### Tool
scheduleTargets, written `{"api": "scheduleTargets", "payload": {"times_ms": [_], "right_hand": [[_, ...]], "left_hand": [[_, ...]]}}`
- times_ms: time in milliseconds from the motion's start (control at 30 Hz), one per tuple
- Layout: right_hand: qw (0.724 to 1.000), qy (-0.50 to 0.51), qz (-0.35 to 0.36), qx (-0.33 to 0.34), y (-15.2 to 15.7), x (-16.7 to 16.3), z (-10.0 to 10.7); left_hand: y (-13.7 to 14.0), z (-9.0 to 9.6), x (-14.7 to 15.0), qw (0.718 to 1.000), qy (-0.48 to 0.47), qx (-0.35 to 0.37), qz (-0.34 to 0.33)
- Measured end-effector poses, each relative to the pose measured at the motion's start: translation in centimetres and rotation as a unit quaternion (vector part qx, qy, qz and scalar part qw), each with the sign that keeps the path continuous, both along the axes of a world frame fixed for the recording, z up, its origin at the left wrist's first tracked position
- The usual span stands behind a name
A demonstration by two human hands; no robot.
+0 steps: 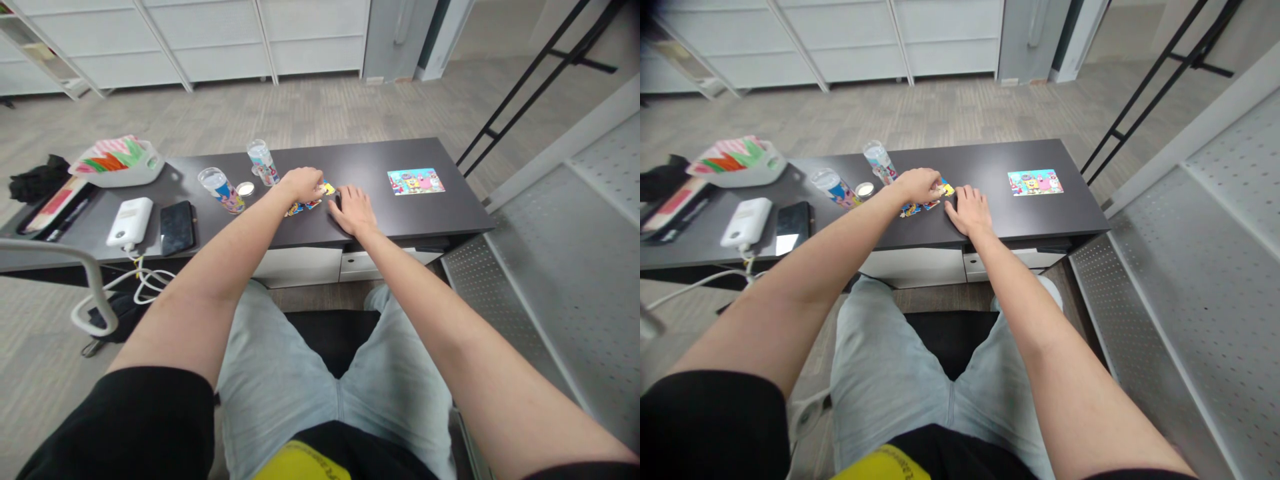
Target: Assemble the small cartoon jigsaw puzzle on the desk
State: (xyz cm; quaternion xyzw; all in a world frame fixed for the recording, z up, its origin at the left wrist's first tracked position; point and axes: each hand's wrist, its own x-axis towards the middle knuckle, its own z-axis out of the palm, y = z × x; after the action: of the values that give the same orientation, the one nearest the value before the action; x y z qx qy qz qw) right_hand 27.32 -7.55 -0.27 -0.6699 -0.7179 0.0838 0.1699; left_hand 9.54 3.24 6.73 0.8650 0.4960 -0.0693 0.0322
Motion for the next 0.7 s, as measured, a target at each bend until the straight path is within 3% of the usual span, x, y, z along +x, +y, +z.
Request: {"api": "scheduleTargets", "payload": {"times_ms": [133,367,700], "right_hand": [[1.0,0.001,0.002,0.0,-0.1,0.0,0.1],[1.0,-0.002,0.005,0.001,-0.1,0.0,0.2],[1.0,0.002,0.007,0.002,0.0,0.1,0.0]], "left_hand": [[0.3,-0.6,-0.2,0.998,-0.025,0.004,0.061],[2.8,-0.5,1.3,0.979,-0.067,-0.087,0.17],[3.0,-1.9,1.3,0.94,-0.239,-0.174,0.173]]}}
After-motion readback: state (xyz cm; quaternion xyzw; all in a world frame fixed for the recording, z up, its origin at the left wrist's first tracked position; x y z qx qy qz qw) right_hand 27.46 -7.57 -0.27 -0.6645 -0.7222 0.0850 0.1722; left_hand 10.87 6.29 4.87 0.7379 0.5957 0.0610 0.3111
